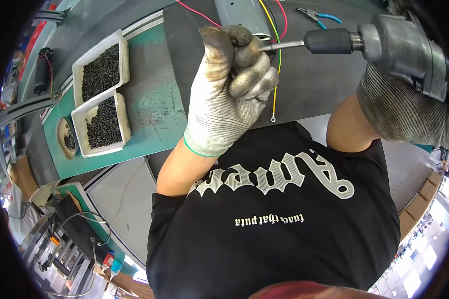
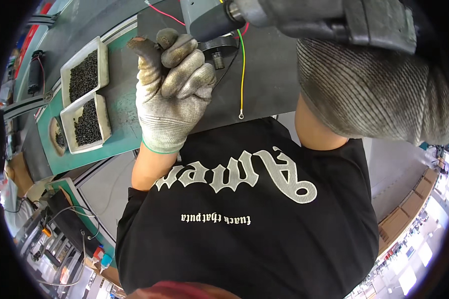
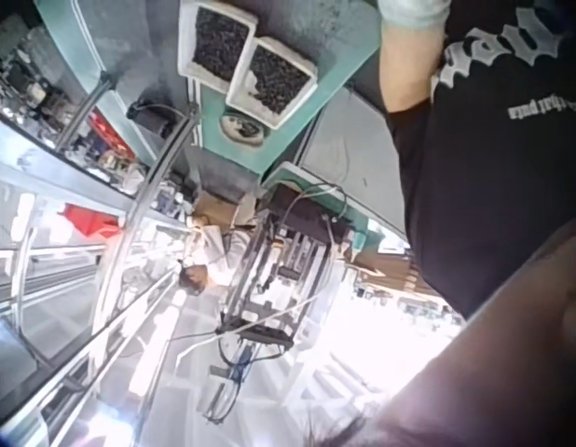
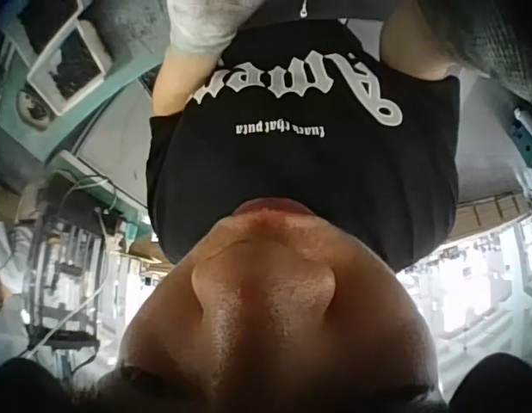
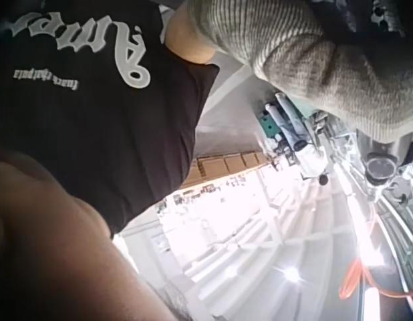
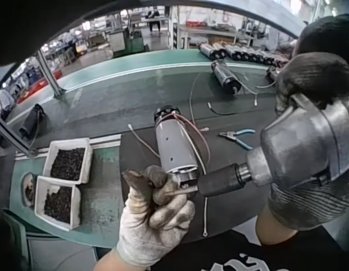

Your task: Assembling fan blades and housing components onto electric motors using an electric screwdriver and pliers at a factory workstation.

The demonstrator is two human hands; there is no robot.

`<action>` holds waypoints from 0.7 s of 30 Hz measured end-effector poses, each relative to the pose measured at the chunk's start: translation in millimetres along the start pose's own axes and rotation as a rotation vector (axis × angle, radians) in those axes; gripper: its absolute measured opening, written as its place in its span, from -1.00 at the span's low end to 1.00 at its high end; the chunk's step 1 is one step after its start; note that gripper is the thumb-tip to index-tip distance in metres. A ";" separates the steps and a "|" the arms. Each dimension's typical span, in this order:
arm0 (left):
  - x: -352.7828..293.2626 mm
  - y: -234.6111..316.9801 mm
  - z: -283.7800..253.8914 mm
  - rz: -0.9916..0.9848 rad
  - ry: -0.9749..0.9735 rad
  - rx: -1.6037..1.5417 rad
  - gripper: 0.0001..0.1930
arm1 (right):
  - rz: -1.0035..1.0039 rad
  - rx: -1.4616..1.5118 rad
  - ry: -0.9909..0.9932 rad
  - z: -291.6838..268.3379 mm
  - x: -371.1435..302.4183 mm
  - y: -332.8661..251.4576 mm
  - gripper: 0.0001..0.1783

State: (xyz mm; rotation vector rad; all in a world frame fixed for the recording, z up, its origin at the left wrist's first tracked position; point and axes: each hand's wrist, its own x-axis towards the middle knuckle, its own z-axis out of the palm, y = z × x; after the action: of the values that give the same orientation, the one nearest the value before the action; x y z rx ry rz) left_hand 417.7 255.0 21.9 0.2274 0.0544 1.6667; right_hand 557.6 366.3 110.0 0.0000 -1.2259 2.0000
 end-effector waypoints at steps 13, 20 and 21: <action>-6.1 -26.3 5.9 0.112 0.243 0.420 -0.60 | -0.085 -0.128 0.263 1.1 -17.4 12.7 -0.54; -26.5 -29.9 -10.2 -0.263 0.610 0.813 -0.53 | -0.064 -0.206 0.452 8.7 -34.4 34.9 -0.54; -28.3 -31.2 -18.9 -0.269 0.626 0.805 -0.53 | -0.056 -0.215 0.478 15.1 -34.6 43.1 -0.54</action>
State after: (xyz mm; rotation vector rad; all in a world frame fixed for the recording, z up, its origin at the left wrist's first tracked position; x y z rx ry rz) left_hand 447.4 232.4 -5.3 0.2737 1.1853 1.3156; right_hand 549.9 323.6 72.6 -0.5143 -1.1009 1.6779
